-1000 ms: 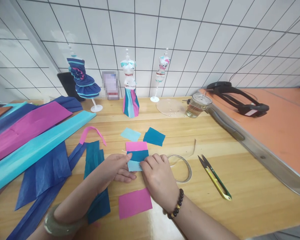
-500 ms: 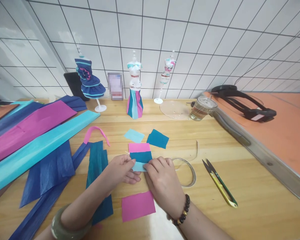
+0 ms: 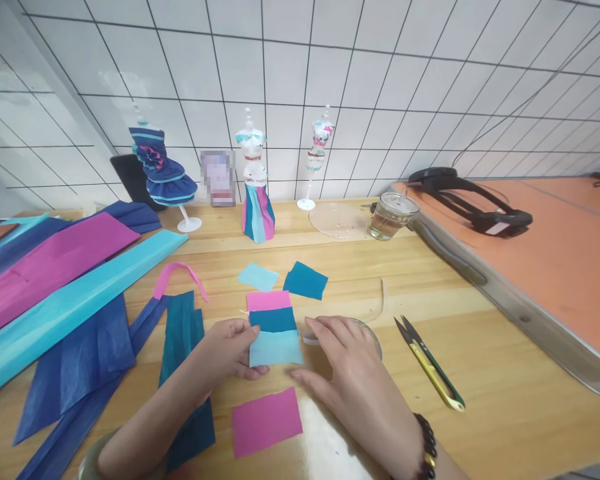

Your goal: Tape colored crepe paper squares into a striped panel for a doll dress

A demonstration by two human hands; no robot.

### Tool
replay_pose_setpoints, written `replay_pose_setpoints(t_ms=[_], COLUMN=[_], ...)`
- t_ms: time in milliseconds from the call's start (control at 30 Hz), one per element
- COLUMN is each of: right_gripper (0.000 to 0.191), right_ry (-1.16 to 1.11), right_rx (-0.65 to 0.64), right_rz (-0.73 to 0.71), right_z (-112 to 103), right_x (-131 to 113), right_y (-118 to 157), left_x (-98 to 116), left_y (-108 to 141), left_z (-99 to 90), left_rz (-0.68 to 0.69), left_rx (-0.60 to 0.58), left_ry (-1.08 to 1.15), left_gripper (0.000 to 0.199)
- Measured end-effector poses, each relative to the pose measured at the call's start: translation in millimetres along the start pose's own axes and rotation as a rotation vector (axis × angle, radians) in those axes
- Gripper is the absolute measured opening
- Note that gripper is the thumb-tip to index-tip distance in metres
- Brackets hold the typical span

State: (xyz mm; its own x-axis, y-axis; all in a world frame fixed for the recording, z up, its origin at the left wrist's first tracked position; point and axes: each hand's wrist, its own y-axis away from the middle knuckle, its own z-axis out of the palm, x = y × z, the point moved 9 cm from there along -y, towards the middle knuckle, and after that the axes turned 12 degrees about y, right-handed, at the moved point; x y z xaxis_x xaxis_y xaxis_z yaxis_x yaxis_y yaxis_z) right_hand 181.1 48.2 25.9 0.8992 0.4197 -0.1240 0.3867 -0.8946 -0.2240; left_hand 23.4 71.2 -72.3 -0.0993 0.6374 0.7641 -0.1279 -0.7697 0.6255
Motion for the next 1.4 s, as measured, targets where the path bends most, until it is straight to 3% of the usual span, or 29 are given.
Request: replay_pose_setpoints(t_ms=[200, 400, 667, 800, 933, 1067, 1233, 1333, 1400], right_gripper=[0.031, 0.024, 0.034, 0.038, 0.035, 0.034, 0.032, 0.031, 0.032], right_ry=[0.05, 0.096, 0.245, 0.393, 0.468, 0.512, 0.53, 0.439, 0.323], right_rx=[0.042, 0.008, 0.108, 0.06, -0.011, -0.004, -0.017, 0.082, 0.188], right_rz=[0.071, 0.103, 0.198, 0.307, 0.375, 0.33, 0.457, 0.539, 0.507], right_z=[-8.7, -1.5, -13.7, -14.1, -10.0, -9.8, -12.9, -22.5, -29.8], right_x=[25.1, 45.7, 92.5, 116.2, 123.6, 116.0, 130.1, 134.2, 123.4], right_y=[17.1, 30.6, 52.8, 63.4, 71.4, 72.6, 78.5, 82.0, 79.7], left_x=[3.7, 14.2, 17.0, 17.1, 27.0, 41.7, 49.3, 55.5, 60.2], left_y=[5.2, 15.5, 17.8, 16.2, 13.7, 19.5, 29.3, 34.0, 35.8], left_z=[1.3, 7.1, 8.7, 8.7, 8.9, 7.4, 13.4, 12.5, 6.2], left_rz=[0.014, 0.049, 0.049, 0.056, 0.227, 0.457, 0.528, 0.552, 0.56], left_rx=[-0.024, -0.078, -0.107, -0.096, -0.103, -0.033, -0.008, -0.006, 0.027], left_ry=[0.015, -0.006, 0.033, 0.034, -0.101, -0.355, -0.554, -0.55, -0.51], left_gripper=[0.017, 0.024, 0.024, 0.022, 0.028, 0.035, 0.036, 0.035, 0.035])
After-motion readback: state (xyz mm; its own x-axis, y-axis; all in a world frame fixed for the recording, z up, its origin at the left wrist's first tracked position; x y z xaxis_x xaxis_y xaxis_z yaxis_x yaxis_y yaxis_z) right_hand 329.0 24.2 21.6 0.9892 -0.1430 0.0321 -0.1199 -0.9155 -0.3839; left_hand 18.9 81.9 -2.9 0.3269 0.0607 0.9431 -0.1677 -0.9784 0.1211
